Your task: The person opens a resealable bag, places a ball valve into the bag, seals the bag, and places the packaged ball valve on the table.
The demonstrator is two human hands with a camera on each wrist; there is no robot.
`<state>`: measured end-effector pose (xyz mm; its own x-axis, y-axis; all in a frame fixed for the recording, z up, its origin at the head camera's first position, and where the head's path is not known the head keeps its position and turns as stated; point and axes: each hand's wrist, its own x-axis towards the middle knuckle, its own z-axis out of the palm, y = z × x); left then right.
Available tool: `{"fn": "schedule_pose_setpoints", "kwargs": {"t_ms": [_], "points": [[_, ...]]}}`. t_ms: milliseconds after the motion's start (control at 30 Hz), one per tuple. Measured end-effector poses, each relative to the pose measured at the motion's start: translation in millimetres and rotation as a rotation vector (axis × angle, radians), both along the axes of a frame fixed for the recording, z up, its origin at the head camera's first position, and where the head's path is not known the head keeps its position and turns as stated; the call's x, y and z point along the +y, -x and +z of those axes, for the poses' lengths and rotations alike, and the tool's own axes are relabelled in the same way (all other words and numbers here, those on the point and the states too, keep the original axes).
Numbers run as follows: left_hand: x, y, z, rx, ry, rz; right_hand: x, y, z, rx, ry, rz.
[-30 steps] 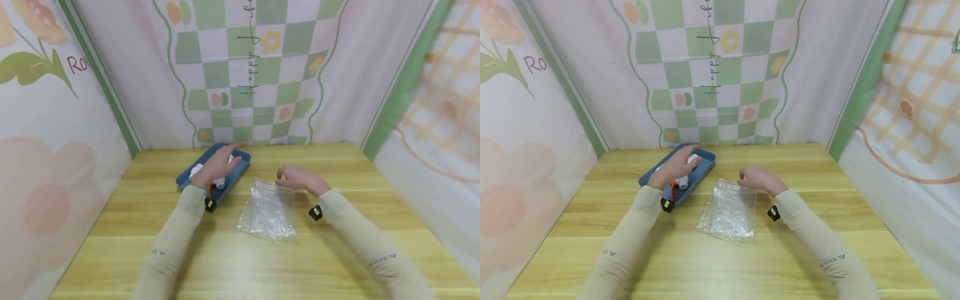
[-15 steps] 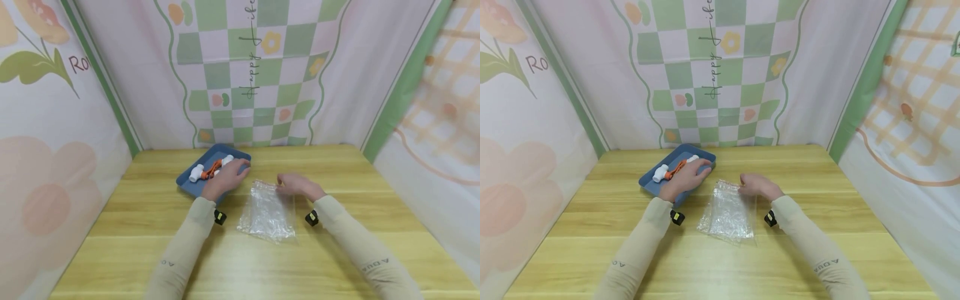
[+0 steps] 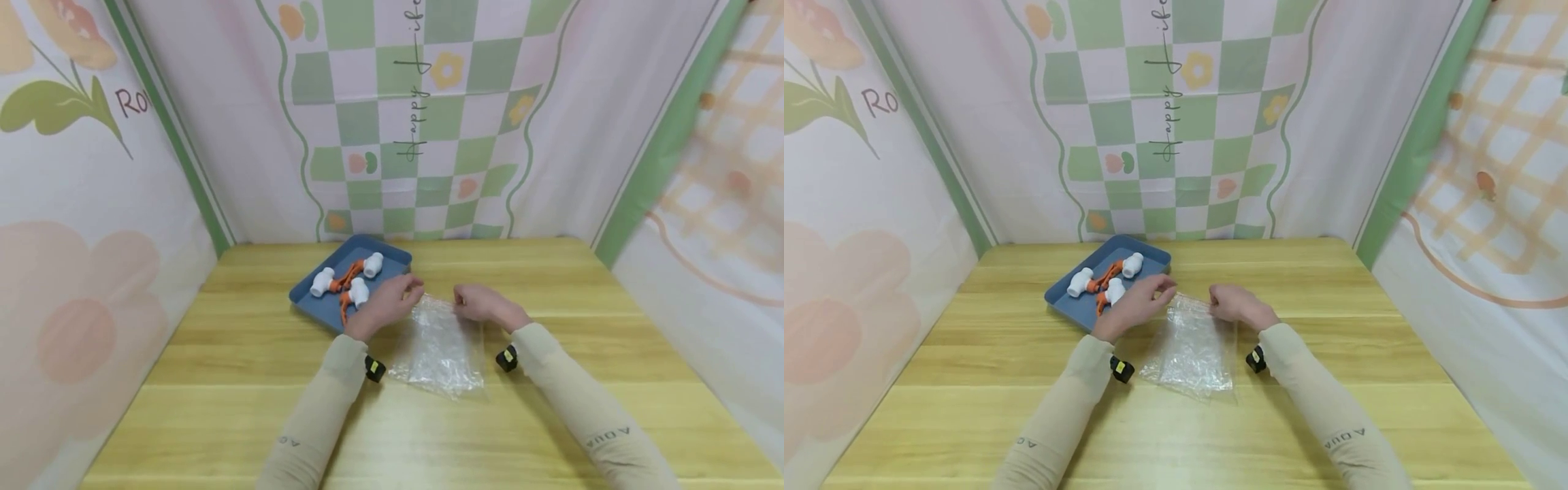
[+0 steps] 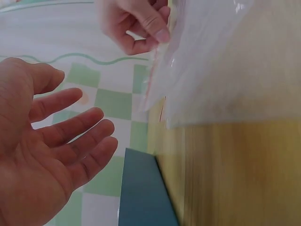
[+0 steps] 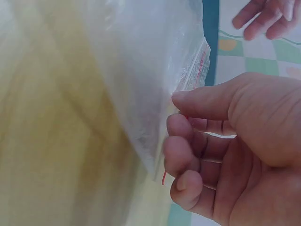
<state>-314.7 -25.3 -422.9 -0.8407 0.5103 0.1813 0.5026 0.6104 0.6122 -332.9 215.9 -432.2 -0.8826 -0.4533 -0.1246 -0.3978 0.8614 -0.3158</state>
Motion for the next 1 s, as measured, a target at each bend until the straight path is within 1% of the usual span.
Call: {"fn": "schedule_pose_setpoints", "kwargs": {"t_ms": [100,200,333,433,500,633,767,1000], "points": [[5.1,-1.9,0.4,0.012,-0.011,0.013,0.1,-2.9,7.1,0.001,0.028,-0.015],[8.8,-3.5,1.6,0.035,0.003,0.028,-2.5,-6.1,17.8,0.028,0.039,0.005],[12.2,-5.1,3.9,0.057,0.019,0.049,-7.1,-10.4,32.4,0.081,0.022,0.038],[13.6,-5.0,6.9,0.064,0.005,0.057,-9.3,-14.0,41.3,0.108,0.028,0.048],[12.7,-5.7,10.8,0.074,-0.008,0.06,-11.0,-16.8,47.3,0.133,0.034,0.063],[6.9,-9.7,23.2,0.067,-0.035,0.039,-17.5,-23.4,61.7,0.187,0.039,0.097],[2.5,-14.3,35.5,0.041,-0.056,0.005,-23.2,-30.7,78.0,0.232,0.029,0.109],[0.2,-19.8,49.9,-0.023,-0.112,-0.051,-27.8,-44.6,100.7,0.289,0.018,0.12]]}}
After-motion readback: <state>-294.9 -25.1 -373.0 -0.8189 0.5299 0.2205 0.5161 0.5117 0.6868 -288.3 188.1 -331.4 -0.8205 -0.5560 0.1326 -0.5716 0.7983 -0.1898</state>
